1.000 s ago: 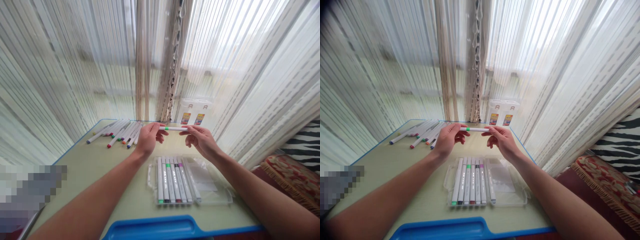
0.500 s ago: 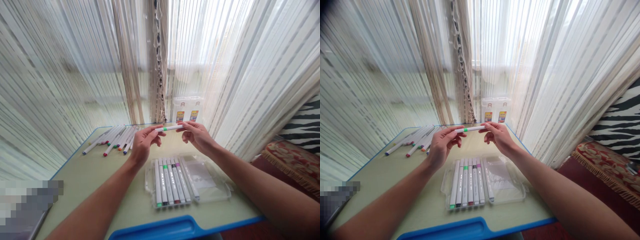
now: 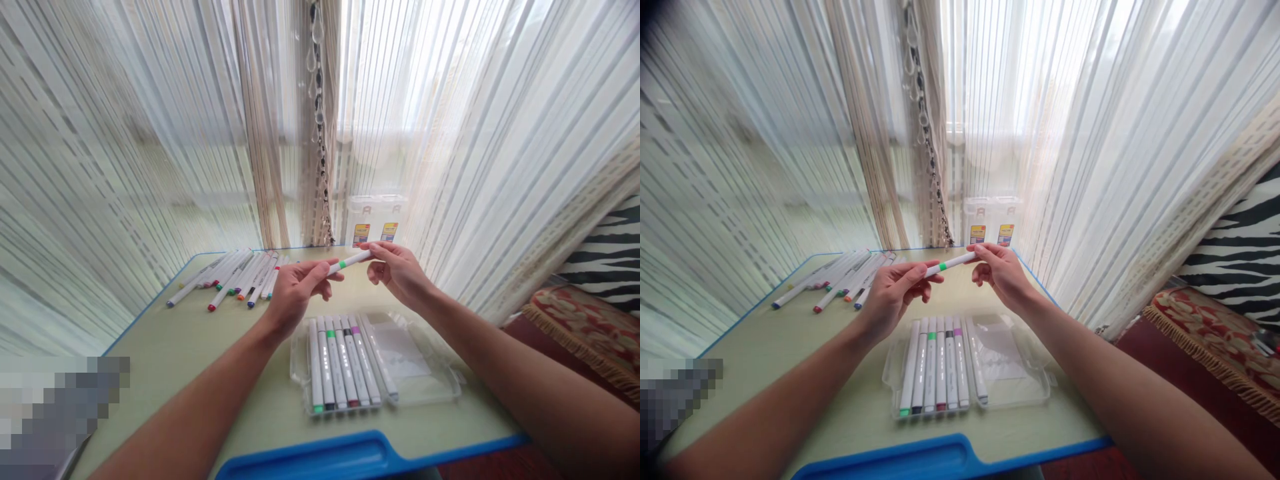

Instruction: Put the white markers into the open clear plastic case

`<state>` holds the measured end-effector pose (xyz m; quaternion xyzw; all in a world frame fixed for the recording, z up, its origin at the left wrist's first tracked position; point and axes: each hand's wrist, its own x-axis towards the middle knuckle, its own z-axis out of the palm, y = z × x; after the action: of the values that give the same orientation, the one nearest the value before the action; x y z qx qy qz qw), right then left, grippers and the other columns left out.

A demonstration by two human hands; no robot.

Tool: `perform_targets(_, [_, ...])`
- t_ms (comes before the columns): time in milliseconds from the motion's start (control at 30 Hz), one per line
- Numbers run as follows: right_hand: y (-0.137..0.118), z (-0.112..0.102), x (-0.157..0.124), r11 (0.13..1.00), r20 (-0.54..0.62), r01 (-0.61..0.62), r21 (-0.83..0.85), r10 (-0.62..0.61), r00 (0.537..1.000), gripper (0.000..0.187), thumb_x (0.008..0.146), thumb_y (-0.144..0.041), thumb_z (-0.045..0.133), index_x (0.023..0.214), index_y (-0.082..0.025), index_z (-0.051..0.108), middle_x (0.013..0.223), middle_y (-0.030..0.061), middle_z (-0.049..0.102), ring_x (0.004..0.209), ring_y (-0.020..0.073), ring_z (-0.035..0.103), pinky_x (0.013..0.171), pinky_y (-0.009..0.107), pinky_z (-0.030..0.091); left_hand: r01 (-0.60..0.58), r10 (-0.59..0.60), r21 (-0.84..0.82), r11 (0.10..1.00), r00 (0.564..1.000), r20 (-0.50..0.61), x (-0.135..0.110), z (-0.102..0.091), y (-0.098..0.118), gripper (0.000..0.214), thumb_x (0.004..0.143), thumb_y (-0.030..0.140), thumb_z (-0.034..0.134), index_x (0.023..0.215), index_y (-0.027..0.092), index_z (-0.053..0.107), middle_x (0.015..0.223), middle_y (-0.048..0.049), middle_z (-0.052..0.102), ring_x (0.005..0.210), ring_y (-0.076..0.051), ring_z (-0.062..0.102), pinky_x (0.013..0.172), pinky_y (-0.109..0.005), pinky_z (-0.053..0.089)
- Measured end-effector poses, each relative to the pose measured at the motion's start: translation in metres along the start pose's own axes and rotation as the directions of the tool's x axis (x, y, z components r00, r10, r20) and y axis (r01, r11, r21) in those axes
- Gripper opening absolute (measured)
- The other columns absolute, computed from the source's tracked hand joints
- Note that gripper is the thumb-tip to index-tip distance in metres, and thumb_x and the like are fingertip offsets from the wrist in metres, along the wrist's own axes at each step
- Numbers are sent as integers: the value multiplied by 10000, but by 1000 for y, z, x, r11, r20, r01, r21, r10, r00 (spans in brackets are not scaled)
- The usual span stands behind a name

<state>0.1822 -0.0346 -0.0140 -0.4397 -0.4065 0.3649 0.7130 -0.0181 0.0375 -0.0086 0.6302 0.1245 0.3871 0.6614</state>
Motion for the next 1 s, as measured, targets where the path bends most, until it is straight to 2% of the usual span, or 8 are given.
perform_targets(167, [2,0,0,999,-23,0,-45,-1,1000,273,785,-377,758,903,-133,721,773,56,720,431,90,584,388,206,439,-83,91,184,979,995,-36,1,2,2,353,870,326,643,1075,54,735,695,-60,672,533,-85,530,519,-222,447])
perform_targets(333, [3,-2,2,998,-62,-8,-70,4,998,284,771,-387,768,895,-136,720,753,51,720,430,89,585,387,199,431,-138,143,340,930,990,8,0,1,-3,392,883,332,622,1178,86,699,793,-63,691,551,-81,537,520,-215,466])
perform_targets(500, [2,-1,0,996,-71,7,-86,-13,997,295,748,-388,785,885,-134,724,731,41,711,424,91,583,373,198,420,-93,90,345,934,996,25,0,-2,-6,389,842,327,669,1136,77,714,780,-73,707,552,-88,545,526,-223,478])
perform_targets(733, [-2,6,-6,970,-17,73,-233,-79,997,323,773,-432,760,870,-127,717,666,39,700,418,102,585,377,206,431,14,16,262,965,993,-113,7,-9,-8,286,811,333,692,909,67,730,661,-40,656,485,-85,529,466,-218,442])
perform_targets(833, [-1,8,-8,962,0,69,-263,-71,997,327,781,-443,752,867,-129,717,654,38,698,414,106,589,371,207,439,30,9,284,958,991,-134,9,-12,-9,275,798,356,703,831,83,710,605,-18,621,453,-85,511,442,-217,422])
perform_targets(1000, [-1,8,-9,964,26,63,-257,-58,998,282,770,-403,779,801,-131,710,641,35,696,412,104,598,368,197,456,14,28,370,929,994,-107,8,-15,-11,304,756,398,741,834,107,702,566,11,571,455,-87,488,431,-213,394])
